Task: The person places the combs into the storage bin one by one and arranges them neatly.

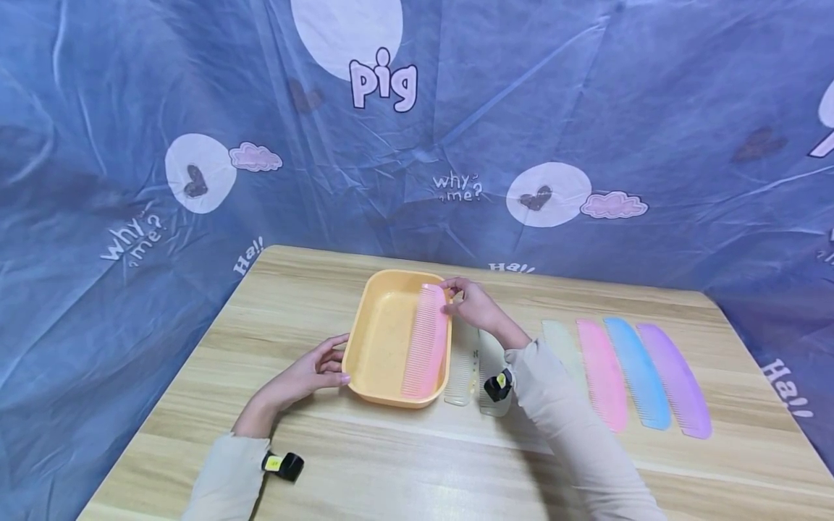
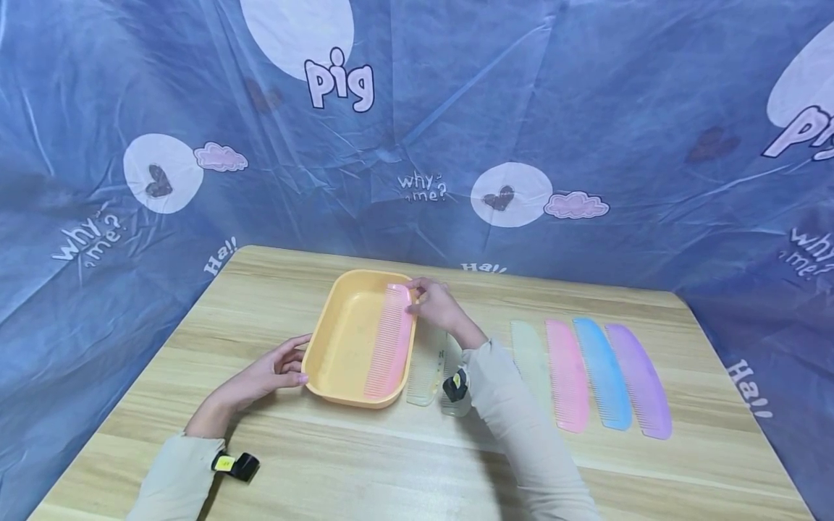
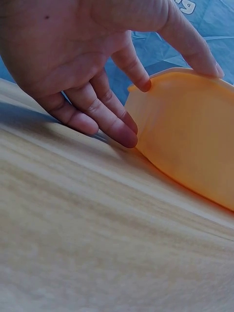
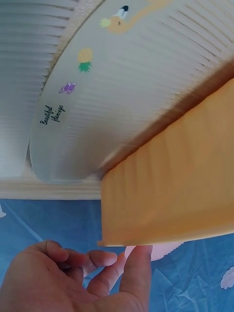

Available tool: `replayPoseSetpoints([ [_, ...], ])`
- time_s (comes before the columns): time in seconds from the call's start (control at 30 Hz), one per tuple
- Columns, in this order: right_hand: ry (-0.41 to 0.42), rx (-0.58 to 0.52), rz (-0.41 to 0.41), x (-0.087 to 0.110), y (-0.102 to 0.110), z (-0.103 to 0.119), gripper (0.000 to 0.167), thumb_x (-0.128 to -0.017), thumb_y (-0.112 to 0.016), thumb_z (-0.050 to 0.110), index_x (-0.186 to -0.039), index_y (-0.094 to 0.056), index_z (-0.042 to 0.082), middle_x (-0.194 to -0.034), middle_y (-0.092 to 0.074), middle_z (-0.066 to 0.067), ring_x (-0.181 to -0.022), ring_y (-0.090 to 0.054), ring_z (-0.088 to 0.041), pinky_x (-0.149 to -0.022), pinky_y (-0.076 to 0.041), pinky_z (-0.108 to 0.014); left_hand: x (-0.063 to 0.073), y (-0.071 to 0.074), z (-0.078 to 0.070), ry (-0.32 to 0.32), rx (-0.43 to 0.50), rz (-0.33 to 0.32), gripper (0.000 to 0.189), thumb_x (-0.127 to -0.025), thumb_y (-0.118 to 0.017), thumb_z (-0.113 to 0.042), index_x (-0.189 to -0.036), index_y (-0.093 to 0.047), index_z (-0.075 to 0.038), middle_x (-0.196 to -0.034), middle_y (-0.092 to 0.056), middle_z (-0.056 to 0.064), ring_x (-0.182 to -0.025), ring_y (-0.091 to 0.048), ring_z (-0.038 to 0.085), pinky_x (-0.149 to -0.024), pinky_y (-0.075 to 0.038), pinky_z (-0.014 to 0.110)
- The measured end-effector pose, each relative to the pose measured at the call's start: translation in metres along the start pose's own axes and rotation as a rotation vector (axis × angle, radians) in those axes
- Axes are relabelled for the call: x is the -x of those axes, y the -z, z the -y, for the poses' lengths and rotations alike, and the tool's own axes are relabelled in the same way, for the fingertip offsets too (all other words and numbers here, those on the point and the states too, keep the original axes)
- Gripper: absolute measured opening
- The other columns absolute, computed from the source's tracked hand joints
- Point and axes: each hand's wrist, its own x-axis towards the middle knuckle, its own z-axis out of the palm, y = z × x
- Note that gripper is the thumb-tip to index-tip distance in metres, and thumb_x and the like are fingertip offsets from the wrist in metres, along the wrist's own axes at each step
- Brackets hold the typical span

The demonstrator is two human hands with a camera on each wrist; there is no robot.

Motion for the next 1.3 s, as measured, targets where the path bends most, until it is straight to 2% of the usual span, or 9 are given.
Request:
replayPoseSetpoints([
  [0.4, 0.010, -0.039, -0.015, 0.000, 0.003, -0.001, 0.046, -0.082, -0.067, 0.002, -0.126, -0.057, -0.006, -0.103, -0.055, -0.023, -0.070, -0.038, -0.015, -0.061, -0.034, -0.023, 0.001, 0.000, -0.002, -0.009, 0.003, 0.005, 0.082, -0.089, -0.069, -0.015, -0.152, -0.018, 0.000, -0.136, -0.045, 0.032, -0.115, -0.053, 0.025, -0.089, -0.048, 0.021],
  [0.7, 0.000, -0.086, 0.017, 0.008, 0.012, 0.002, 0.049, -0.084, -0.068, 0.004, -0.129, -0.053, -0.007, -0.112, -0.056, -0.027, -0.078, -0.044, -0.017, -0.065, -0.038, -0.023, 0.002, 0.000, -0.002, -0.013, -0.003, 0.004, 0.081, -0.089, -0.068, -0.015, -0.152, -0.019, 0.000, -0.137, -0.045, 0.031, -0.116, -0.053, 0.025, -0.091, -0.047, 0.020],
  [1.0, -0.013, -0.094, 0.031, 0.015, 0.031, -0.014, 0.055, -0.085, -0.071, 0.014, -0.134, -0.051, 0.001, -0.122, -0.054, -0.022, -0.094, -0.049, -0.024, -0.079, -0.043, -0.030, 0.003, 0.000, -0.002, -0.009, -0.001, 0.004, 0.082, -0.089, -0.068, -0.015, -0.152, -0.018, -0.001, -0.137, -0.045, 0.031, -0.119, -0.051, 0.031, -0.091, -0.047, 0.021],
  [1.3, -0.046, -0.089, 0.029, 0.026, 0.048, -0.030, 0.056, -0.086, -0.070, 0.012, -0.136, -0.049, 0.000, -0.127, -0.049, -0.027, -0.098, -0.048, -0.026, -0.081, -0.043, -0.031, 0.004, 0.002, 0.000, -0.014, -0.005, 0.013, 0.082, -0.089, -0.068, -0.014, -0.152, -0.018, 0.000, -0.137, -0.045, 0.032, -0.119, -0.051, 0.032, -0.090, -0.047, 0.020],
])
